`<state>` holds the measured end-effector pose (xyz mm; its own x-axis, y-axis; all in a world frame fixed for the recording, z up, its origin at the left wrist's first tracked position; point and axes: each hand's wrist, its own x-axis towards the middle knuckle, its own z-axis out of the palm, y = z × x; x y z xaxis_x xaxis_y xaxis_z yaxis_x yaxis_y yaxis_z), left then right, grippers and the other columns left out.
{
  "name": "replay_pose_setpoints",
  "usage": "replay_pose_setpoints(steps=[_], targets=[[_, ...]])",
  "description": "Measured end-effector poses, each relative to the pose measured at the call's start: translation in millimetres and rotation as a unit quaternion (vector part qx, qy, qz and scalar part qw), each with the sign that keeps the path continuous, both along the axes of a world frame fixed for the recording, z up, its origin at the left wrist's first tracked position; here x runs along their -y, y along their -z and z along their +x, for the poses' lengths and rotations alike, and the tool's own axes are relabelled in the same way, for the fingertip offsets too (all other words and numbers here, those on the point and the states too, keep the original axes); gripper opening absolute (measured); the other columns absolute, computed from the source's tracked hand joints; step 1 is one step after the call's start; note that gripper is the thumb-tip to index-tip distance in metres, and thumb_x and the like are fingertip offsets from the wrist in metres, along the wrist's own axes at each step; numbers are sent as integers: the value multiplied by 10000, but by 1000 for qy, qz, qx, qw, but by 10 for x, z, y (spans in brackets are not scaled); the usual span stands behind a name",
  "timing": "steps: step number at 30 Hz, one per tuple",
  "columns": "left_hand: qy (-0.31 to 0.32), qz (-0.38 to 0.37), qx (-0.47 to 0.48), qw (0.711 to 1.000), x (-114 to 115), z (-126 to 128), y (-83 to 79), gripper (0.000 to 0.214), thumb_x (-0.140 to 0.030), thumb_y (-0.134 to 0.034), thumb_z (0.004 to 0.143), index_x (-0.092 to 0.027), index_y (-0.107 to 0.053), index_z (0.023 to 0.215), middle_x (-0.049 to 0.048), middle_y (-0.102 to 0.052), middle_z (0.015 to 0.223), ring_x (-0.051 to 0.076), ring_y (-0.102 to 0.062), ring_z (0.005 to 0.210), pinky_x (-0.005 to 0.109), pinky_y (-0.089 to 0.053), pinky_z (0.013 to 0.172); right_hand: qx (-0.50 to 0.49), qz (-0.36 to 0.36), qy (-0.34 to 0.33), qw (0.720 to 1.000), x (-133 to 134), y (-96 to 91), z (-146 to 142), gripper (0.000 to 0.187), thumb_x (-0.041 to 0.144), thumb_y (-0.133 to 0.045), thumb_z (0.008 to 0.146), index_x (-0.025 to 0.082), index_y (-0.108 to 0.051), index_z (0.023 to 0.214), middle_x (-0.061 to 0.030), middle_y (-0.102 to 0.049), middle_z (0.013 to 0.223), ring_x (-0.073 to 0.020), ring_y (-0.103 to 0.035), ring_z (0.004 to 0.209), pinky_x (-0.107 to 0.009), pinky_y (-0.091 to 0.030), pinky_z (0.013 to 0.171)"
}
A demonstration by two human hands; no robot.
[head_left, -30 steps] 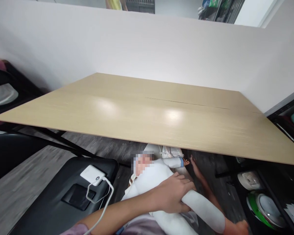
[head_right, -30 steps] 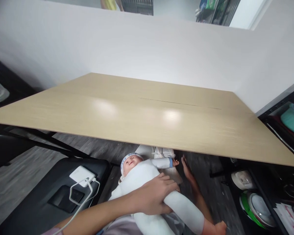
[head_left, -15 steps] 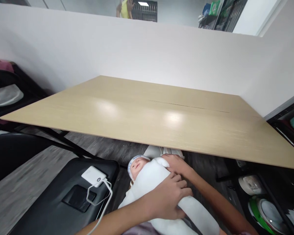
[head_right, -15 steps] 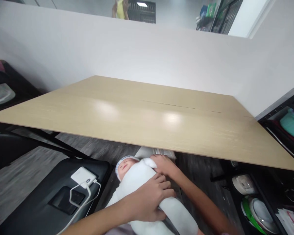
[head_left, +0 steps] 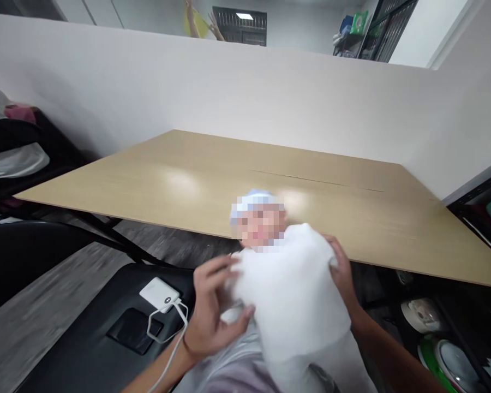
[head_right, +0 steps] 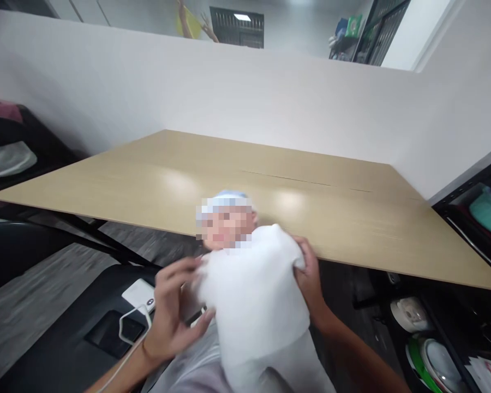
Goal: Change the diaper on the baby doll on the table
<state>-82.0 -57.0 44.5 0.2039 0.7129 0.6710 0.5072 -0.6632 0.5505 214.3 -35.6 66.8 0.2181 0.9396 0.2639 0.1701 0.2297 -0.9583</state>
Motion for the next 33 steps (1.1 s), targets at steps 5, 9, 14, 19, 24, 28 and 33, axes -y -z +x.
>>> replay_pose_setpoints(steps=[5,9,14,19,24,28,33], targets=[[149,-308,-108,934,-935,198,-459,654,-569,-739,902,-213,-553,1418,111,-713,1366,314,-688,1193,423,-568,1044,13,-16,128,992,-236,-5,389,367,503,-628,872,243,-604,1130,-44,-723,1012,-242,-670,863,-315,-537,710],[163,-294,-150,930,-1443,276,-563,586,-622,-654,934,-194,-633,1335,89,-770,1266,306,-699,1095,378,-546,963,229,-36,114,966,-478,-117,785,319,445,-648,840,247,-645,1090,-56,-754,997,-268,-684,876,-339,-512,738],[181,-286,-220,915,-1758,231,-534,537,-570,-635,938,-177,-668,1302,69,-779,1217,301,-708,1068,338,-522,912,464,-71,-14,883,-461,-158,1235,261,426,-584,979,274,-727,1136,-72,-775,1131,-287,-712,1010,-357,-504,800],[190,-286,-248,906,-1860,195,-403,532,-557,-632,986,-218,-631,1397,61,-771,1276,301,-717,1102,343,-513,917,453,-67,-6,889,-380,121,1387,364,547,-584,1012,289,-710,1237,-84,-766,1214,-321,-705,1097,-405,-544,863],[73,-197,-262,942,-2002,58,-139,618,-709,-705,933,-219,-671,1308,96,-771,1251,325,-699,1103,393,-511,924,434,-68,27,898,-454,383,1520,389,595,-602,1006,302,-705,1239,-67,-773,1213,-321,-734,1075,-413,-585,864],[26,-138,-276,951,-2248,-72,6,603,-736,-631,978,-214,-679,1276,93,-771,1162,314,-673,1053,418,-505,921,423,-81,19,902,-723,472,1599,386,613,-596,999,286,-717,1165,-68,-777,1110,-314,-737,980,-400,-589,795],[30,-123,-292,948,-2753,-49,60,593,-731,-607,993,-215,-671,1278,96,-753,1158,312,-658,1053,429,-493,937,411,-61,-7,910,-1294,498,1673,430,631,-570,996,245,-694,1138,-94,-756,1076,-317,-707,973,-428,-570,845]])
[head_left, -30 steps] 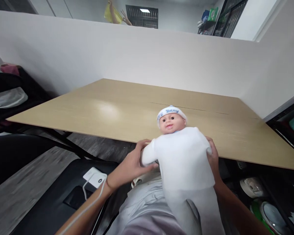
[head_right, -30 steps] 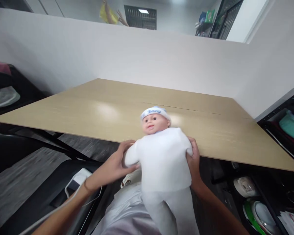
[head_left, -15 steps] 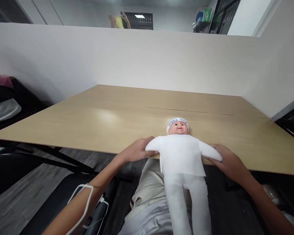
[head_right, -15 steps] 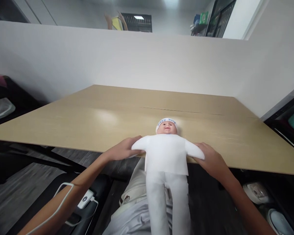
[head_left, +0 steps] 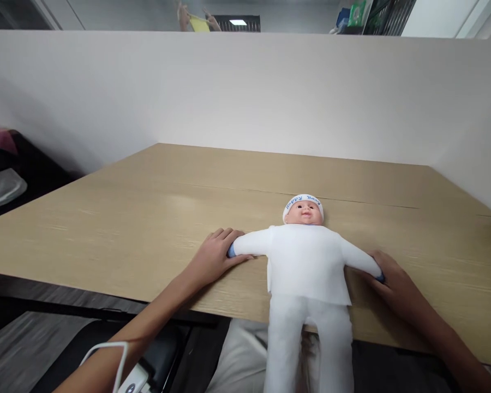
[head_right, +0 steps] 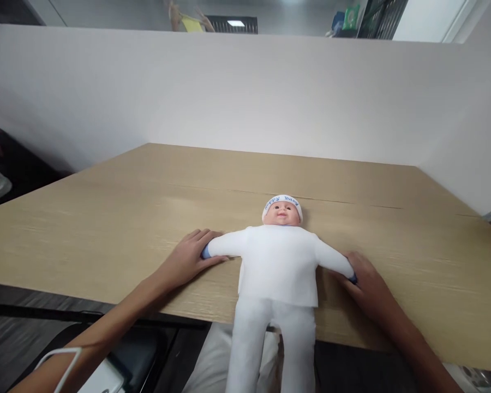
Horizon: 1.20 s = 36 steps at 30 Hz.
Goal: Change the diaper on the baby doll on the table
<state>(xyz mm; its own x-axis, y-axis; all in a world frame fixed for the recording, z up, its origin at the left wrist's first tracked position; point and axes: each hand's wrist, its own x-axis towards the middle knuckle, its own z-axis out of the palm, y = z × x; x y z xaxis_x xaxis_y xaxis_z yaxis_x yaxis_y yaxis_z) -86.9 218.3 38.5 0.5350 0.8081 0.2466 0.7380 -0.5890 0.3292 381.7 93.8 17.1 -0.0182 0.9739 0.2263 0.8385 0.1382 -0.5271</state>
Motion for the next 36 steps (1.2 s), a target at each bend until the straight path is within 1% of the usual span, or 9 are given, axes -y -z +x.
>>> replay_pose_setpoints(steps=[4,8,14,18,20,22,30,33,36], targets=[[-13,5,-4,1000,-531,144,66,611,-746,-606,980,-207,-691,1256,114,-735,1182,337,-641,1099,474,-480,971,23,22,-11,999,-538,24,76,380,560,-569,978,217,-666,1110,-115,-736,1064,-327,-678,978,-450,-547,869],[-33,40,12,999,-1014,279,159,635,-737,-601,979,-203,-710,1307,132,-725,1218,354,-619,1141,530,-468,1038,72,81,-6,994,-1057,114,163,346,465,-551,933,193,-644,1126,-135,-728,1058,-343,-663,985,-476,-527,892],[-23,84,54,995,-1583,350,233,668,-750,-609,968,-211,-714,1349,149,-698,1361,379,-593,1286,558,-441,1139,141,152,-15,978,-1689,190,233,351,428,-556,924,163,-678,1120,-161,-736,1021,-354,-645,933,-487,-509,860],[-21,85,87,992,-1873,346,285,717,-720,-584,992,-175,-604,1457,168,-689,1429,380,-603,1328,561,-453,1157,121,158,-31,980,-1946,153,243,462,489,-549,1006,163,-684,1305,-177,-764,1218,-383,-678,1095,-519,-518,965],[-27,89,94,991,-1943,339,314,722,-673,-569,1015,-154,-534,1515,184,-675,1456,380,-605,1338,563,-465,1155,92,152,-16,984,-1999,158,263,568,545,-554,1035,176,-628,1459,-174,-746,1342,-388,-682,1189,-523,-520,1015],[-26,87,90,992,-1961,335,332,668,-631,-553,1034,-162,-536,1510,183,-683,1441,374,-624,1316,555,-486,1139,76,145,-1,987,-2015,189,296,656,596,-559,1038,180,-577,1545,-172,-737,1388,-389,-693,1198,-529,-529,1030],[-29,45,77,996,-1931,350,305,548,-575,-561,1025,-193,-608,1416,153,-729,1353,368,-663,1232,537,-516,1082,62,117,6,991,-2041,305,368,665,642,-533,1039,218,-600,1547,-155,-730,1426,-378,-705,1192,-523,-575,1013],[-37,42,75,996,-1913,353,321,580,-570,-560,1010,-186,-582,1444,158,-712,1392,381,-647,1261,552,-499,1099,66,129,18,989,-2046,333,373,847,688,-541,1014,157,-433,1665,-203,-737,1369,-395,-700,1171,-563,-565,1020],[-51,59,91,993,-1855,373,316,666,-562,-561,999,-139,-513,1511,206,-658,1469,399,-596,1346,580,-453,1157,84,190,22,978,-2033,330,349,1013,708,-578,984,84,-261,1717,-265,-646,1488,-435,-578,1380,-630,-475,1143]])
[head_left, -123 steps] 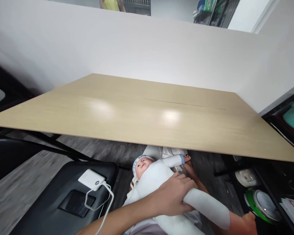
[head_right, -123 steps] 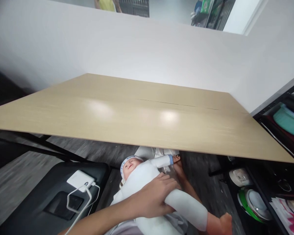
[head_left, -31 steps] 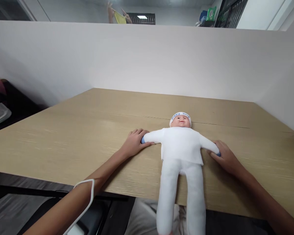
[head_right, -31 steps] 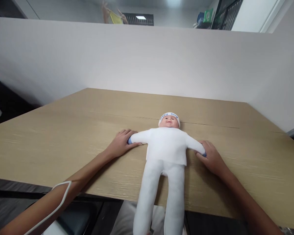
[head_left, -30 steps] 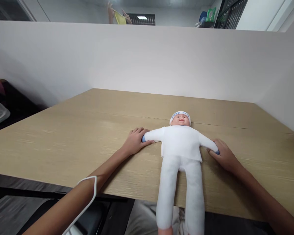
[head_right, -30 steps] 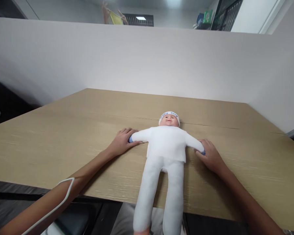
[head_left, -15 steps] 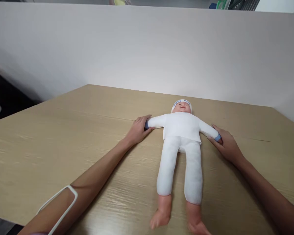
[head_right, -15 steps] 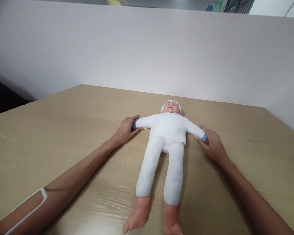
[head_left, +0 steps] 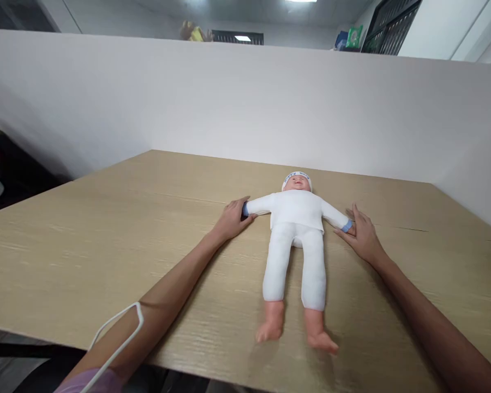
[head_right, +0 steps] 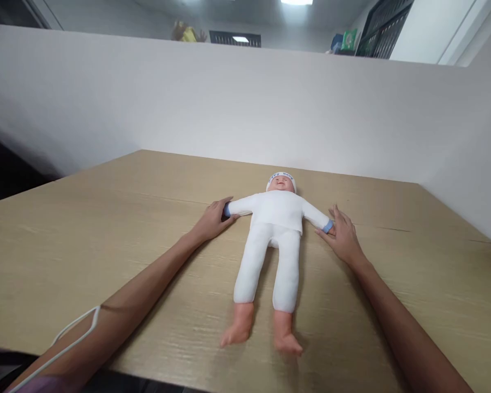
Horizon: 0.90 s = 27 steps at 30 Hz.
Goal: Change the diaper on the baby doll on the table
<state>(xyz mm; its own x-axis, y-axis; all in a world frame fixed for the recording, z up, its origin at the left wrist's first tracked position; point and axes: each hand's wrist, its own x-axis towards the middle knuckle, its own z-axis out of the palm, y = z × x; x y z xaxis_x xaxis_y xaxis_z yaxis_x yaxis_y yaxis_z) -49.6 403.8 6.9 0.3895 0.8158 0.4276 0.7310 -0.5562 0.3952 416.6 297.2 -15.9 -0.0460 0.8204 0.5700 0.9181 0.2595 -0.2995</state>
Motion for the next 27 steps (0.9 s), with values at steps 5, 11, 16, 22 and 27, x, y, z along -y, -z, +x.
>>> replay_pose_setpoints(steps=[5,11,16,22,27], targets=[[-10,41,34,999,385,153,-270,501,-429,-421,1067,-112,-564,1428,235,-633,1481,375,-537,1403,605,-394,1197,-17,81,20,996,322,-278,-369,738,555,-448,1077,145,-326,1679,-261,-545,1590,-407,-493,1481,-688,-380,1212],[163,19,127,978,2123,310,-398,427,-477,-361,1117,-255,-696,1262,117,-751,1249,300,-649,1208,526,-446,1137,-67,114,-72,989,2177,-297,-987,554,375,-571,1033,297,-504,1577,-163,-688,1463,-385,-650,1346,-648,-533,1111],[464,-158,17,872,3657,356,466,523,-585,-331,1080,-338,-719,831,88,-694,760,284,-621,771,489,-528,830,-67,21,-260,963,3649,492,-1069,189,397,-743,925,438,-794,1103,5,-831,880,-259,-771,732,-433,-675,737],[108,-345,156,919,3962,484,1194,554,-731,-369,1046,-237,-604,952,98,-701,949,278,-646,905,435,-527,874,-412,-261,39,872,3681,993,-1035,489,752,-623,919,297,-799,943,-75,-825,998,-296,-787,971,-429,-647,852],[87,-437,191,875,3690,768,1315,578,-818,-619,862,-244,-605,793,60,-671,786,329,-671,881,484,-518,918,-486,-326,46,810,3345,1231,-1261,825,1035,-592,658,229,-723,773,-60,-750,791,-263,-701,761,-421,-589,753]])
